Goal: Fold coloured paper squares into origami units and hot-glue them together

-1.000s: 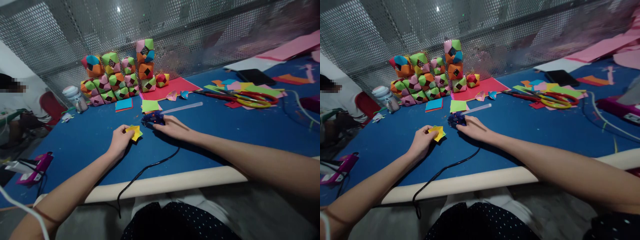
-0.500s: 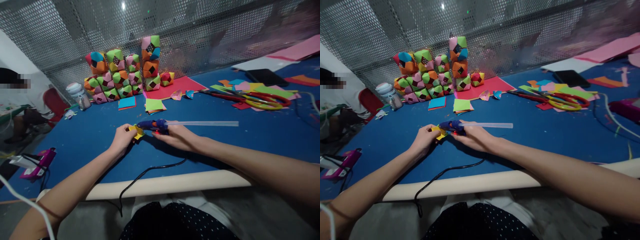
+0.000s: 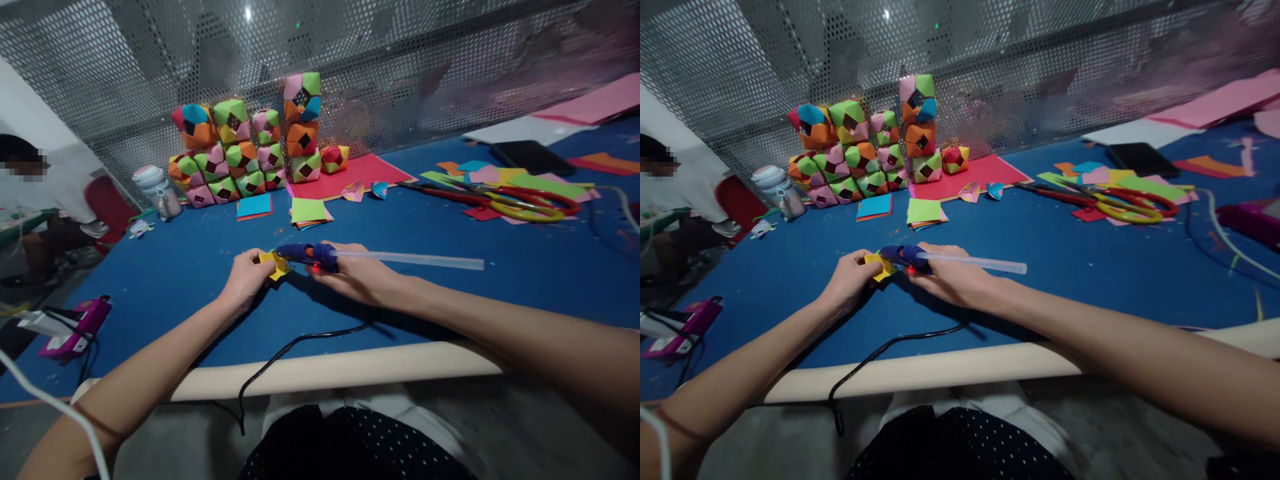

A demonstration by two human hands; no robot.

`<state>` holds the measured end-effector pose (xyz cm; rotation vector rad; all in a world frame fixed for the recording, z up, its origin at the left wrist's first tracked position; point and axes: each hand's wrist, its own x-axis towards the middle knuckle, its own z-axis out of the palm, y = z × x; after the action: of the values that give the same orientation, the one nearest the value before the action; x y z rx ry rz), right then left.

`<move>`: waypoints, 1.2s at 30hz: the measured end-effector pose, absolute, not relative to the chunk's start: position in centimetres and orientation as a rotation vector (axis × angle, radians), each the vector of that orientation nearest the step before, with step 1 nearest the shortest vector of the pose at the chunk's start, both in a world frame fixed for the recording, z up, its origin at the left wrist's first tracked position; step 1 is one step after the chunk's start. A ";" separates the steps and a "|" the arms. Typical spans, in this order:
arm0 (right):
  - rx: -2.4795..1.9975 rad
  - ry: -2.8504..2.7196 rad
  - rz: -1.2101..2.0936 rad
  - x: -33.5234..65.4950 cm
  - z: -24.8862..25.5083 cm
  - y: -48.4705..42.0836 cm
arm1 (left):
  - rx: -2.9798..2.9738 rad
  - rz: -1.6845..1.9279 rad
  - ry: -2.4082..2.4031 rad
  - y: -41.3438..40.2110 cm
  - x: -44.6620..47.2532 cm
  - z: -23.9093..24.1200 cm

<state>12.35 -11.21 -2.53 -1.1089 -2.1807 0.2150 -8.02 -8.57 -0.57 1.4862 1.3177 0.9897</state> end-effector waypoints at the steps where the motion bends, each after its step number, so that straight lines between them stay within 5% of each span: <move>1: -1.103 -2.179 0.215 12.3 -2.5 -11.2 | 1.490 0.987 1.313 -8.6 -8.0 -0.6; 36: -1.204 -2.246 0.206 12.6 -0.6 -12.0 | 1.521 0.952 1.348 -8.5 -8.0 -0.7</move>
<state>12.55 -12.02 -0.64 -1.2039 -2.2459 0.2058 -8.02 -8.52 -0.67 1.5210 1.3484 0.9524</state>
